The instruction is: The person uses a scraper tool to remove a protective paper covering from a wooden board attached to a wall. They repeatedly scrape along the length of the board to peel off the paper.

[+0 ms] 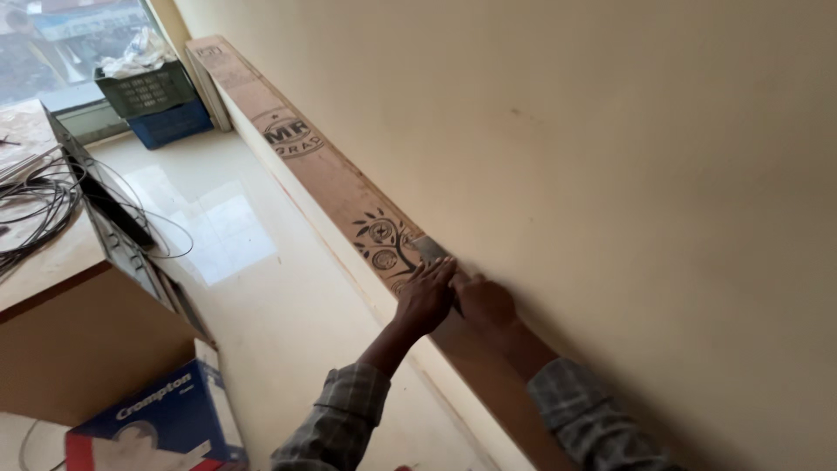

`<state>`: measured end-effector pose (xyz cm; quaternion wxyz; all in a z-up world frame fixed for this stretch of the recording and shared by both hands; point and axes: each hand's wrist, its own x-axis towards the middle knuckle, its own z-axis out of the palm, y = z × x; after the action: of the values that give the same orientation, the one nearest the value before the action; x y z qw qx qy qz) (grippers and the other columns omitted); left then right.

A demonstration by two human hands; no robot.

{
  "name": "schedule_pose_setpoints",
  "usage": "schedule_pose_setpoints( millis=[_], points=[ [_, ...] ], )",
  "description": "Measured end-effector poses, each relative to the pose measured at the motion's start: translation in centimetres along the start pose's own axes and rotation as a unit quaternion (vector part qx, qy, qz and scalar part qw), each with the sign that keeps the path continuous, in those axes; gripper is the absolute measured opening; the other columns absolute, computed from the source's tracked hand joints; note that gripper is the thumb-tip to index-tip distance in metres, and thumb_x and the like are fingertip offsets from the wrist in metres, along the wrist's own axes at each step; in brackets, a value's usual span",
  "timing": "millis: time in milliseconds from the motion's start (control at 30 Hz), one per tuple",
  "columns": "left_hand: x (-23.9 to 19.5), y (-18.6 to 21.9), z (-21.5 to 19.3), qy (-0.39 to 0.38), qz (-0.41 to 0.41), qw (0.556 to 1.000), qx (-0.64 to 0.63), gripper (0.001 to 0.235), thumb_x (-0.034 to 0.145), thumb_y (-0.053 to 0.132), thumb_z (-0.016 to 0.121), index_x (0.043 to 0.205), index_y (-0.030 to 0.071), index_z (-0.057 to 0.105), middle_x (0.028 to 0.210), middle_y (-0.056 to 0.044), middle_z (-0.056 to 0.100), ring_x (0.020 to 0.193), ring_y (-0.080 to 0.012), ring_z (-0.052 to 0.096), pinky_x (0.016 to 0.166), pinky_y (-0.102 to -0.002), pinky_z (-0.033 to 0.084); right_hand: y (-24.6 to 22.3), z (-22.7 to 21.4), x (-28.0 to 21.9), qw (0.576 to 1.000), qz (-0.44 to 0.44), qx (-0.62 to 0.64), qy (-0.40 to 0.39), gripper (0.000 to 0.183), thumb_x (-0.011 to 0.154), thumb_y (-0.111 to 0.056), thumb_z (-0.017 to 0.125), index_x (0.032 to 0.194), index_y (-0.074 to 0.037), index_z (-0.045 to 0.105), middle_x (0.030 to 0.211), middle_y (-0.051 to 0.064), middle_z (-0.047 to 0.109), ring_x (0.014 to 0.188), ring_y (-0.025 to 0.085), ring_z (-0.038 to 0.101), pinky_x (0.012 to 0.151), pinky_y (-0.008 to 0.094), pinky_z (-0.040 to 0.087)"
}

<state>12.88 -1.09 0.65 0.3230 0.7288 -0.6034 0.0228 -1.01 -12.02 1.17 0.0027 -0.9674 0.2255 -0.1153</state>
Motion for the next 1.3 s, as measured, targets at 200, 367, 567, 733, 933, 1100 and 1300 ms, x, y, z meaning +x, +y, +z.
schedule_pose_setpoints(
  millis=[200,367,567,733,933,1100,1300],
  points=[
    [0.6,1.2,0.4,-0.003,0.016,1.000,0.025,0.050,0.098,0.015,0.055,0.146,0.000,0.052,0.151,-0.020,0.054,0.145,-0.0363,0.045,0.122,-0.052,0.029,0.3,-0.8,0.1,0.999,0.014,0.010,0.029,0.045,0.094,-0.030,0.061,0.136,-0.015,0.060,0.095,0.024,0.072,0.072,0.040,0.073,0.061,0.052,0.060],
    [-1.6,2.9,0.5,-0.027,0.033,0.999,-0.001,0.060,0.089,0.021,0.063,0.142,-0.004,0.050,0.149,-0.023,0.051,0.144,-0.0384,0.042,0.120,-0.051,0.029,0.4,1.1,-2.2,0.999,0.023,-0.016,0.021,0.043,0.096,-0.018,0.056,0.139,-0.018,0.060,0.099,0.023,0.071,0.070,0.037,0.075,0.059,0.048,0.062],
    [0.4,-1.1,1.2,0.025,0.019,0.999,0.011,0.054,0.093,0.013,0.057,0.145,-0.001,0.052,0.152,-0.021,0.054,0.145,-0.0381,0.046,0.120,-0.050,0.034,-0.6,1.2,1.1,0.999,-0.005,-0.034,0.036,0.028,0.098,-0.024,0.058,0.123,-0.015,0.065,0.096,0.021,0.070,0.074,0.036,0.074,0.061,0.048,0.062],
    [-0.4,-1.7,3.4,0.090,0.085,0.992,0.001,0.054,0.096,0.015,0.059,0.146,-0.004,0.050,0.150,-0.022,0.054,0.144,-0.0393,0.048,0.119,-0.049,0.038,-0.7,1.8,-0.9,0.998,0.007,-0.054,0.026,0.040,0.093,-0.021,0.058,0.133,-0.019,0.063,0.093,0.024,0.070,0.065,0.037,0.074,0.055,0.050,0.061],
    [-0.2,-3.9,2.7,0.024,0.034,0.999,-0.004,0.052,0.098,0.015,0.058,0.147,-0.003,0.049,0.151,-0.023,0.053,0.145,-0.0401,0.045,0.119,-0.052,0.035,-0.1,2.6,2.1,0.999,0.013,-0.048,-0.009,0.036,0.099,-0.020,0.053,0.134,-0.018,0.064,0.095,0.020,0.072,0.077,0.036,0.075,0.065,0.048,0.062],
    [0.8,-4.1,2.4,0.020,-0.042,0.998,-0.032,0.058,0.094,0.014,0.055,0.149,-0.001,0.045,0.153,-0.026,0.047,0.144,-0.0415,0.039,0.117,-0.049,0.033,-1.4,4.6,5.2,0.997,0.004,-0.019,0.072,0.028,0.097,-0.021,0.055,0.123,-0.018,0.067,0.108,0.021,0.071,0.079,0.037,0.075,0.063,0.050,0.062],
    [1.5,-3.8,0.9,-0.033,-0.038,0.999,-0.015,0.074,0.080,0.024,0.071,0.145,0.000,0.046,0.149,-0.024,0.050,0.143,-0.0397,0.040,0.121,-0.050,0.028,-1.3,5.3,5.3,0.999,0.006,-0.031,0.026,0.034,0.099,-0.023,0.053,0.130,-0.016,0.065,0.108,0.023,0.071,0.080,0.037,0.076,0.066,0.048,0.063]
  ],
)
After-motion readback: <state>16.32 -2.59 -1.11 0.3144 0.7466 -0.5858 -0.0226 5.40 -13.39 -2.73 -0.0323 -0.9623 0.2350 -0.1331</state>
